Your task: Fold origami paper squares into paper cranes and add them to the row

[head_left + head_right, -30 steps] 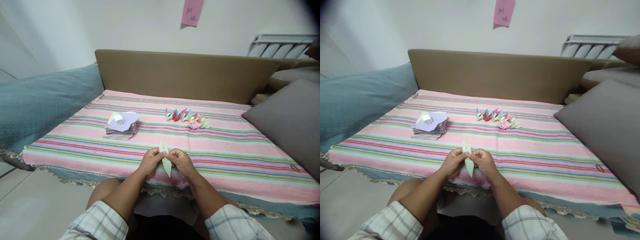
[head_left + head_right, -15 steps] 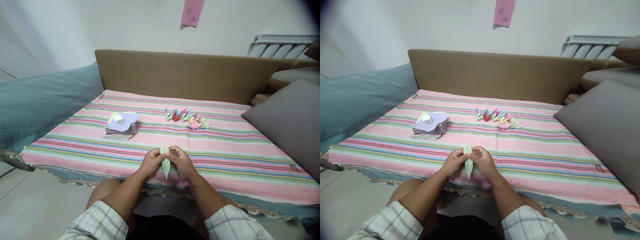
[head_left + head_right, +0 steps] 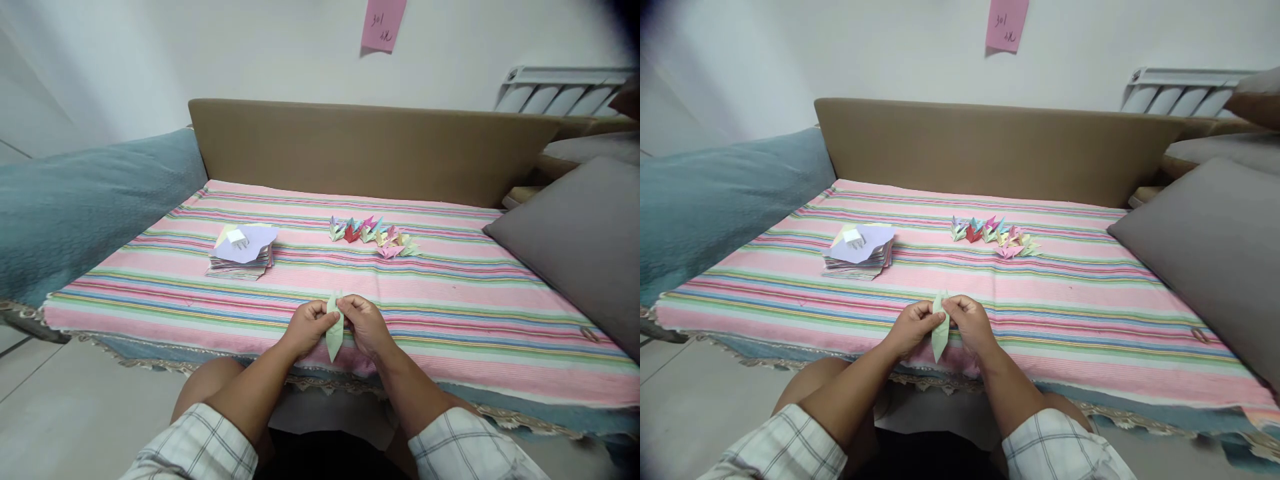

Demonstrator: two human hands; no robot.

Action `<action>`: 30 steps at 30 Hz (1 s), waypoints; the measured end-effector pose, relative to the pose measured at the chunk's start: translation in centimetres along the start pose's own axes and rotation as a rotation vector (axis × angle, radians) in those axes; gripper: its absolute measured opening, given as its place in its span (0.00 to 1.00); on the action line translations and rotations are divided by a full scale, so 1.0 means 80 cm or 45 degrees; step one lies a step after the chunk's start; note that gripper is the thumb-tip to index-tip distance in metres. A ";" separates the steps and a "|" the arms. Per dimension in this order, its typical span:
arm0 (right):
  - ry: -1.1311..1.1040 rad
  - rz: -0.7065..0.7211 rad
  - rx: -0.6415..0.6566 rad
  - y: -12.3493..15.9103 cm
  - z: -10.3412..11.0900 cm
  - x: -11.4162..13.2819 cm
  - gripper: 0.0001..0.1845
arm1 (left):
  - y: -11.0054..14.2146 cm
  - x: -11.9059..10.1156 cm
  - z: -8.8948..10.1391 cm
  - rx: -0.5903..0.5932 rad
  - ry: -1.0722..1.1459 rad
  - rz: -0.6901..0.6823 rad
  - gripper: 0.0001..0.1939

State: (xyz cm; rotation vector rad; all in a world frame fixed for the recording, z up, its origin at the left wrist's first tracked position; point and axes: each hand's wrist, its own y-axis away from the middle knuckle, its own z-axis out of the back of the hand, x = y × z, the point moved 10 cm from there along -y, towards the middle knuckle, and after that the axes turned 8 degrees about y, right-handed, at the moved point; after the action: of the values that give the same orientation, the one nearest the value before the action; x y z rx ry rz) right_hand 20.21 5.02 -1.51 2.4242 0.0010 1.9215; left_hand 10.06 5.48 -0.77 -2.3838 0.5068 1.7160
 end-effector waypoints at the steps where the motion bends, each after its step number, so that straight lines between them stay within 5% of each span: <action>1: -0.023 -0.027 0.021 0.000 -0.002 -0.002 0.16 | -0.001 0.001 0.002 -0.026 0.066 0.021 0.18; 7: 0.009 -0.100 0.185 0.003 -0.019 -0.012 0.17 | -0.003 0.000 0.021 -0.200 0.293 0.000 0.21; 18: -0.274 -0.291 0.199 0.006 -0.022 -0.020 0.19 | 0.000 0.010 0.001 -0.045 0.509 0.159 0.18; 24: -0.217 -0.221 0.155 0.005 -0.021 -0.020 0.21 | 0.000 0.013 0.010 -0.152 0.491 0.134 0.21; 30: 0.030 0.060 0.058 -0.001 -0.009 0.001 0.17 | -0.001 0.010 0.016 -0.210 0.479 0.079 0.22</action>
State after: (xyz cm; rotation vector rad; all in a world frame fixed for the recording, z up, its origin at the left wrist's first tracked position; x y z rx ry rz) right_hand 19.50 5.11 -1.30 2.4515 -0.0113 1.9911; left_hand 9.16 5.81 -1.97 -2.8574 0.5097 1.3793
